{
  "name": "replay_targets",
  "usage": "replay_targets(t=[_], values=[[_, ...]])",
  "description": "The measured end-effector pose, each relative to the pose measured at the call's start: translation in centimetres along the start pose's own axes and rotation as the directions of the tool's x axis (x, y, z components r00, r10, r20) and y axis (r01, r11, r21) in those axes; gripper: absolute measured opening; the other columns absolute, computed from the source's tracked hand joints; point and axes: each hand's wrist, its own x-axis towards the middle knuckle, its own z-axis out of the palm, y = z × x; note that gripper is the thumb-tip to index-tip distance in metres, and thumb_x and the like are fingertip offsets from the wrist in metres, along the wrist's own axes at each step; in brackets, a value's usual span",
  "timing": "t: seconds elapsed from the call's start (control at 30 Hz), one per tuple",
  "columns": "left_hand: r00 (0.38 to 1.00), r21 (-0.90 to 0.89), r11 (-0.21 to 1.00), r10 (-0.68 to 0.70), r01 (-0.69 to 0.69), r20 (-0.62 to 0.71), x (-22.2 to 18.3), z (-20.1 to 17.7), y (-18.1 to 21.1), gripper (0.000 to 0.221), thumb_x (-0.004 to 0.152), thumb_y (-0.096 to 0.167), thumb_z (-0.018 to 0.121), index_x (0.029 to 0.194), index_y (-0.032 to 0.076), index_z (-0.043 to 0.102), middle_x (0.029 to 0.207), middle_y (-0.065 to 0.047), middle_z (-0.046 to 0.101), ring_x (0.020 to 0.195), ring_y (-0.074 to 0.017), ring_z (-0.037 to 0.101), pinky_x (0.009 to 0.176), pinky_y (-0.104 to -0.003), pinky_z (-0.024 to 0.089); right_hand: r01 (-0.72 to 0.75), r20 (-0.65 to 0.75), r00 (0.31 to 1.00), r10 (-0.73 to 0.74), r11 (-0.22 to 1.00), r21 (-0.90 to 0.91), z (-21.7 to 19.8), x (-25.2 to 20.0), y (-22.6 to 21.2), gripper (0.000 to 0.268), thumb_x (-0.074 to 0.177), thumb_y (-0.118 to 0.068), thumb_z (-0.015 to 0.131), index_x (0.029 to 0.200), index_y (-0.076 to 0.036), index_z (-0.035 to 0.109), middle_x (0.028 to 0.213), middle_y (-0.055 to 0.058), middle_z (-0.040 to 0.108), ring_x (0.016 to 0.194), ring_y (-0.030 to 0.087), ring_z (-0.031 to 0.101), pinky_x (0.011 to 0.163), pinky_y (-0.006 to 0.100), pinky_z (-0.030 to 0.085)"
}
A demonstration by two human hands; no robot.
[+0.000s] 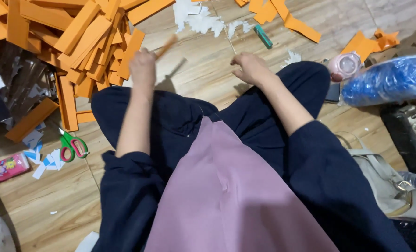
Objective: Folding orange paper strips and using a small tool to press and sharpen the creases.
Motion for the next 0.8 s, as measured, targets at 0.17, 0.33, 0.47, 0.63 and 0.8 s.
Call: replay_targets(t=[0.17,0.33,0.47,0.63,0.8], values=[[1.000,0.295,0.956,-0.016,0.016,-0.004,3.1,-3.2,-7.6,0.019,0.058,0.010,0.069,0.064,0.016,0.053,0.060,0.005,0.043,0.050,-0.0100,0.042,0.034,-0.022,0.033,0.105,0.163,0.981,-0.104,0.994,-0.002,-0.3,4.7,-5.6,0.024,0.077,-0.019,0.058,0.100,-0.012,0.060,0.104,0.009,0.062,0.095,0.030,0.057,0.071,0.044,0.045],[0.996,0.277,0.960,-0.011,0.035,-0.088,2.7,-5.7,-14.7,0.014,0.051,0.010,0.068,0.062,0.012,0.059,0.064,0.000,0.049,0.058,-0.0167,0.044,0.044,-0.026,0.036,0.168,0.240,0.959,-0.149,0.984,-0.062,4.4,8.4,-8.8,0.026,0.075,-0.026,0.064,0.101,-0.019,0.062,0.103,0.013,0.062,0.093,0.033,0.059,0.074,0.043,0.045],[0.995,0.420,0.906,-0.087,0.062,0.041,2.2,-5.8,-17.9,0.016,0.054,0.011,0.073,0.062,0.016,0.060,0.065,0.004,0.053,0.058,-0.0111,0.045,0.046,-0.020,0.038,0.289,0.318,0.915,-0.250,0.954,-0.083,7.8,9.1,-6.6,0.027,0.074,-0.023,0.061,0.100,-0.013,0.062,0.101,0.013,0.062,0.089,0.033,0.060,0.071,0.045,0.046],[0.994,0.466,0.885,-0.064,0.017,0.085,3.6,-4.6,-19.5,0.024,0.051,0.001,0.064,0.062,0.018,0.052,0.064,0.004,0.047,0.056,-0.0100,0.042,0.044,-0.019,0.035,0.186,0.400,0.902,-0.164,0.982,-0.018,8.8,8.5,-0.8,0.025,0.080,-0.022,0.048,0.095,-0.007,0.061,0.097,0.015,0.063,0.085,0.035,0.060,0.065,0.045,0.047],[0.973,0.549,0.819,0.048,-0.168,0.226,4.8,-4.2,-19.1,0.040,0.052,0.015,0.069,0.085,0.020,0.048,0.077,0.005,0.047,0.068,-0.0099,0.043,0.053,-0.017,0.037,0.000,0.296,0.955,-0.010,0.999,0.033,10.5,8.9,4.9,0.016,0.079,-0.020,0.053,0.092,-0.014,0.060,0.099,0.009,0.061,0.093,0.031,0.056,0.069,0.044,0.045]])
